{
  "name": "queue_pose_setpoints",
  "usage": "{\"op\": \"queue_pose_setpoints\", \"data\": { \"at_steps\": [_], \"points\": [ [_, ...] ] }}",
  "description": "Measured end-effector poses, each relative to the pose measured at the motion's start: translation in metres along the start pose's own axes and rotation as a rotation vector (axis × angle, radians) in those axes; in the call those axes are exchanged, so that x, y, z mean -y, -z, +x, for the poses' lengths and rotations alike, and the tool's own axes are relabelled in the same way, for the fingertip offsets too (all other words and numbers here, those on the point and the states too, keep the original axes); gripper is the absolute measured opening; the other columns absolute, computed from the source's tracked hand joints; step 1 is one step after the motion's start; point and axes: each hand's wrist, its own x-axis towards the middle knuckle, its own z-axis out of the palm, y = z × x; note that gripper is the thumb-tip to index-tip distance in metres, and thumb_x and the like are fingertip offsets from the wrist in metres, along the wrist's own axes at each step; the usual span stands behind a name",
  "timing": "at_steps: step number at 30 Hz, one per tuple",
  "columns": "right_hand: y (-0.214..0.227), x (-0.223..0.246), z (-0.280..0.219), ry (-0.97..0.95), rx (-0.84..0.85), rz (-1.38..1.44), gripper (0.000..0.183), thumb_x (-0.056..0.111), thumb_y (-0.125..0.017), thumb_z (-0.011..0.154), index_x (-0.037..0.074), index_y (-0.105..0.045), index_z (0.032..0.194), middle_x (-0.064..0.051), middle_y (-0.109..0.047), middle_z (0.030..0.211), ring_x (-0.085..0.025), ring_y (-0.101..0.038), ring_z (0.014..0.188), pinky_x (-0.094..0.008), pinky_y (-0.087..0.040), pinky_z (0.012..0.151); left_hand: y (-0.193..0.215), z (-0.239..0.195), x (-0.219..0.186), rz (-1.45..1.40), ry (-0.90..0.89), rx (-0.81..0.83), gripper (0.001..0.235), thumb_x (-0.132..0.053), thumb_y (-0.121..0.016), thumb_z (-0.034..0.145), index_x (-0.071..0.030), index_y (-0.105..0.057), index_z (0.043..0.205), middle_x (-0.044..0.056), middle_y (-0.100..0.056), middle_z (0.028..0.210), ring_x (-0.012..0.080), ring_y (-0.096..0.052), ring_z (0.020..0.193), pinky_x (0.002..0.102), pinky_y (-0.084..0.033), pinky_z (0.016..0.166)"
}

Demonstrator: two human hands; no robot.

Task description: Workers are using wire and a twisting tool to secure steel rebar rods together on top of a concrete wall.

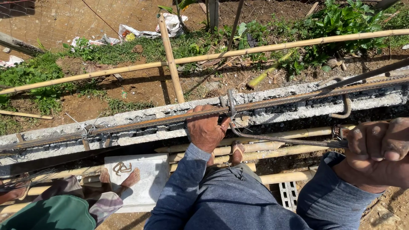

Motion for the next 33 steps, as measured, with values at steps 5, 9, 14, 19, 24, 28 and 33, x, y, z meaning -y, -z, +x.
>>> {"op": "queue_pose_setpoints", "data": {
  "at_steps": [5, 9, 14, 19, 24, 28, 33],
  "points": [
    [0.0, -0.002, -0.001, 0.022, -0.015, 0.09, 0.029, 0.031, -0.052, 0.106, 0.013, -0.05, 0.083, 0.004, -0.037, 0.052, -0.004, -0.027, 0.041, -0.024, -0.051, 0.055, -0.004, -0.002, 0.002, 0.005, -0.02, -0.02, 0.039, -0.039, -0.087, 0.075, -0.007, -0.07, 0.089, 0.01, -0.062, 0.095, 0.0317, -0.058, 0.095, 0.055, -0.043, 0.092],
    [-0.04, -0.009, 0.014, 0.119, 0.039, 0.043, 0.028, 0.038, -0.057, 0.104, 0.017, -0.054, 0.087, 0.006, -0.048, 0.066, -0.001, -0.032, 0.043, -0.02, -0.039, 0.045, -0.003, -0.001, 0.001, -0.01, 0.009, -0.006, 0.037, -0.039, -0.088, 0.073, -0.009, -0.07, 0.087, 0.008, -0.063, 0.094, 0.0319, -0.059, 0.096, 0.054, -0.043, 0.092],
    [-0.005, -0.019, 0.006, 0.184, 0.085, 0.045, 0.024, 0.04, -0.064, 0.099, 0.02, -0.054, 0.091, 0.008, -0.053, 0.078, 0.002, -0.039, 0.046, -0.019, -0.039, 0.047, 0.001, 0.001, -0.001, -0.038, 0.008, -0.034, 0.041, -0.038, -0.09, 0.07, -0.009, -0.073, 0.092, 0.008, -0.064, 0.095, 0.0327, -0.06, 0.098, 0.055, -0.043, 0.091],
    [0.004, -0.026, 0.0, 0.205, 0.04, 0.101, 0.029, 0.044, -0.068, 0.096, 0.019, -0.055, 0.091, 0.009, -0.05, 0.075, 0.001, -0.037, 0.052, -0.019, -0.036, 0.049, 0.001, 0.001, 0.0, -0.04, 0.007, -0.034, 0.042, -0.039, -0.092, 0.068, -0.009, -0.072, 0.089, 0.008, -0.064, 0.093, 0.0319, -0.061, 0.096, 0.055, -0.044, 0.091],
    [-0.025, -0.027, 0.012, 0.268, 0.013, 0.082, 0.024, 0.048, -0.064, 0.1, 0.024, -0.059, 0.1, 0.008, -0.051, 0.076, -0.001, -0.037, 0.052, -0.019, -0.036, 0.048, 0.001, 0.003, -0.001, -0.019, 0.009, 0.002, 0.042, -0.04, -0.092, 0.068, -0.009, -0.071, 0.087, 0.009, -0.064, 0.092, 0.0323, -0.061, 0.094, 0.054, -0.044, 0.088],
    [-0.007, -0.043, 0.005, 0.284, -0.041, 0.118, 0.042, 0.055, -0.066, 0.09, 0.026, -0.061, 0.12, 0.008, -0.05, 0.078, -0.002, -0.036, 0.051, -0.017, -0.037, 0.046, 0.007, 0.002, -0.003, -0.031, 0.007, 0.007, 0.041, -0.038, -0.092, 0.069, -0.009, -0.071, 0.087, 0.008, -0.064, 0.091, 0.0323, -0.062, 0.092, 0.053, -0.045, 0.086],
    [-0.038, -0.023, 0.024, 0.323, 0.03, -0.002, 0.047, 0.058, -0.067, 0.086, 0.028, -0.063, 0.121, 0.009, -0.047, 0.077, 0.0, -0.031, 0.047, -0.018, -0.033, 0.043, 0.0, 0.001, 0.0, -0.045, -0.003, -0.029, 0.041, -0.039, -0.092, 0.069, -0.008, -0.071, 0.087, 0.009, -0.065, 0.089, 0.0325, -0.063, 0.09, 0.053, -0.047, 0.083]
  ]
}}
